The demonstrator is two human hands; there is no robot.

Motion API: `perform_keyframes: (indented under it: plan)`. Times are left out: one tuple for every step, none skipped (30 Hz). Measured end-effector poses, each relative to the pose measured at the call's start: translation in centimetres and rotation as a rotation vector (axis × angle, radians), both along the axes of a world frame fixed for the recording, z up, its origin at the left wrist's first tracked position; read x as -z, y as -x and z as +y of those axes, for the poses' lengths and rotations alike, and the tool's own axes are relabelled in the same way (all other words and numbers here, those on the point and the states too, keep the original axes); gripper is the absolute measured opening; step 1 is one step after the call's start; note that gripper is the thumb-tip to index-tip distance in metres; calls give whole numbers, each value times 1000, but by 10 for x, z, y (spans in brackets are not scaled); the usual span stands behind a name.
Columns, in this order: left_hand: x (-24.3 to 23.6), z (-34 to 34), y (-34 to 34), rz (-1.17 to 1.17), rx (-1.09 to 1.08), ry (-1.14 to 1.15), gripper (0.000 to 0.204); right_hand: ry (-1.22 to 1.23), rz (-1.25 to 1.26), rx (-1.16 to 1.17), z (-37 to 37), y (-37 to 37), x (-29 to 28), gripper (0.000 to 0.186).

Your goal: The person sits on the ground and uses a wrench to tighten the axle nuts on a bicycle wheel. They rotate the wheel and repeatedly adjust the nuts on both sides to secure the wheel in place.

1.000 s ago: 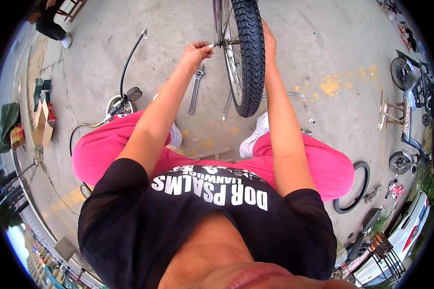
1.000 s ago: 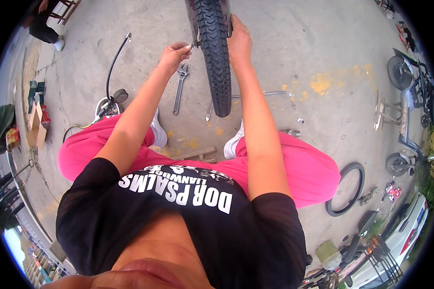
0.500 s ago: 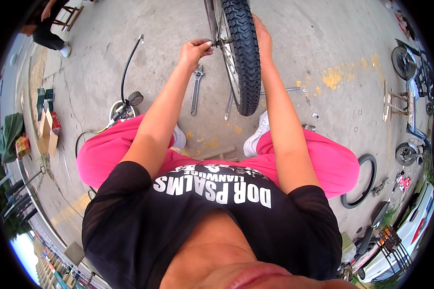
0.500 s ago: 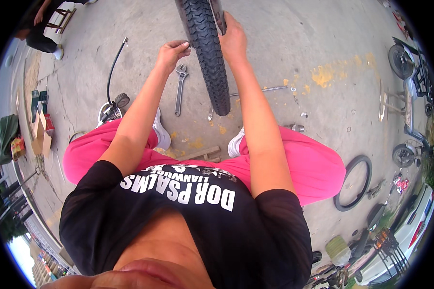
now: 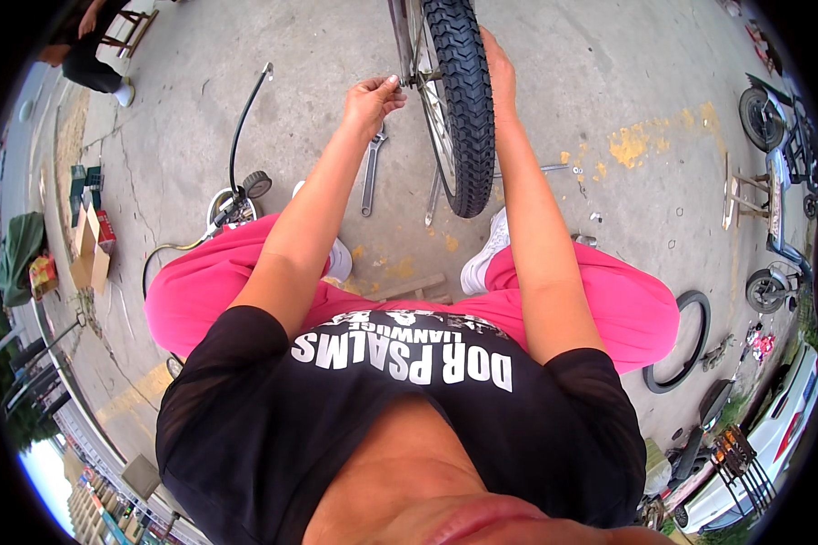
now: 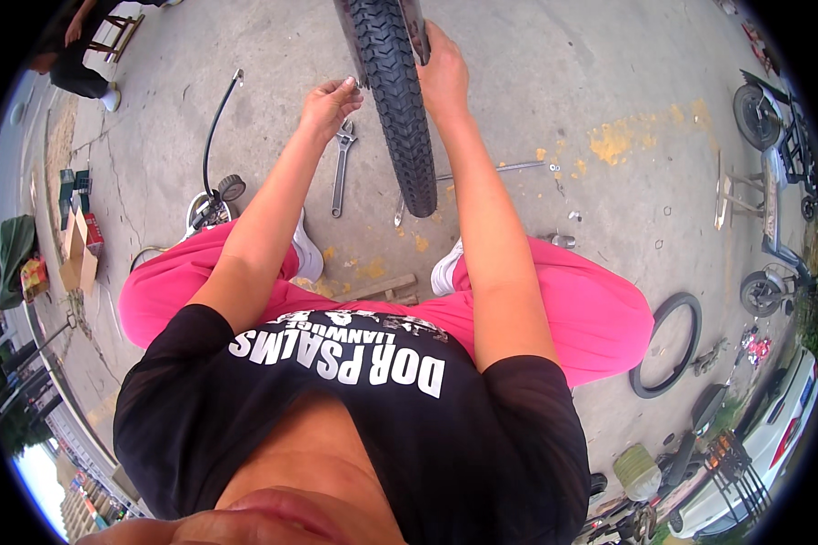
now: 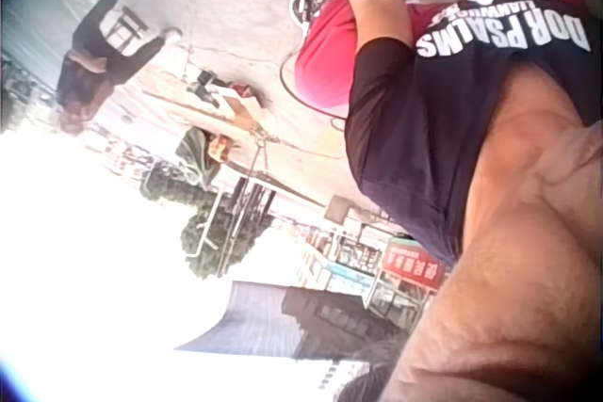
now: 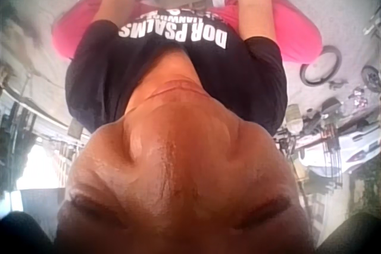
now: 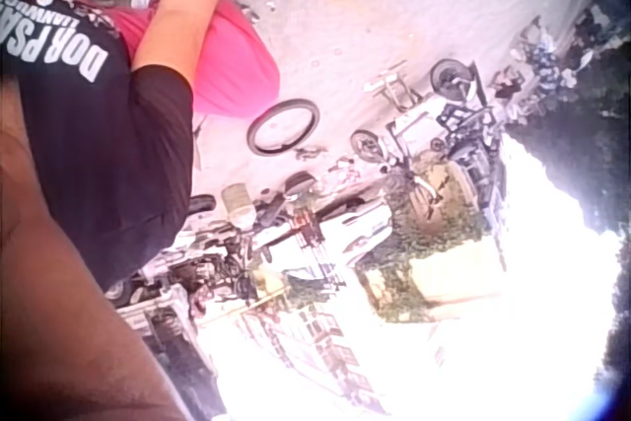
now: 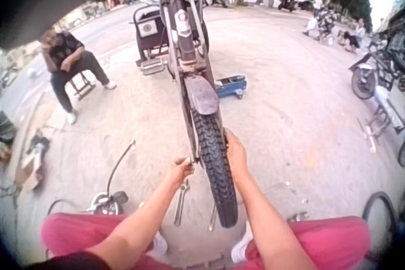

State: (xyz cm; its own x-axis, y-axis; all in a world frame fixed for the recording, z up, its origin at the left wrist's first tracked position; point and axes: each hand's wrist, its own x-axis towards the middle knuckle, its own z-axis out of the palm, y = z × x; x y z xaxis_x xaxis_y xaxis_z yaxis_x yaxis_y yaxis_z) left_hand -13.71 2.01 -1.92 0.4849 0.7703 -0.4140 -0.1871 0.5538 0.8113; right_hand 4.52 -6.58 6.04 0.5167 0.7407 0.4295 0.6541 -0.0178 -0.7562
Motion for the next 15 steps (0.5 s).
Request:
perform_keyframes:
  plan:
    - [1, 3, 1, 31, 33, 10, 25, -4, 7, 2, 0, 1, 0, 57]
    - [2, 7, 3, 61, 65, 20, 24, -9, 41, -8, 1, 1, 0, 57]
    - [2, 8, 4, 89, 94, 32, 24, -12, 72, -20, 0, 2, -2, 57]
    - [2, 9, 5, 106, 104, -11, 23, -15, 103, -34, 0, 3, -4, 56]
    - [2, 10, 7, 123, 111, -54, 22, -41, 105, -37, 2, 4, -1, 55]
    - [-2, 11, 7, 134, 114, -97, 20, -67, 100, -45, 3, 2, 2, 54]
    - [-5, 10, 6, 135, 106, -128, 19, -93, 96, -55, 4, 1, 6, 53]
    - [-8, 7, 4, 137, 97, -159, 18, -59, 134, -51, 3, -1, 9, 52]
    - [-9, 4, 2, 136, 79, -187, 17, -21, 168, -55, 2, -2, 10, 51]
    - [-8, 2, 1, 140, 61, -227, 16, -16, 178, -62, 2, -2, 12, 46]
    - [-7, 0, 0, 144, 44, -267, 15, -11, 186, -72, 4, -3, 13, 42]
    - [-6, -1, 1, 155, 34, -308, 15, -6, 198, -78, 4, -2, 16, 38]
    - [-6, -1, 0, 149, 24, -307, 16, -26, 188, -54, 6, -2, 18, 28]
    - [-5, -1, -1, 142, 16, -306, 16, -35, 177, -41, 7, -4, 20, 24]
    - [-8, -3, -1, 138, 12, -303, 17, -43, 169, -26, 8, -4, 21, 20]
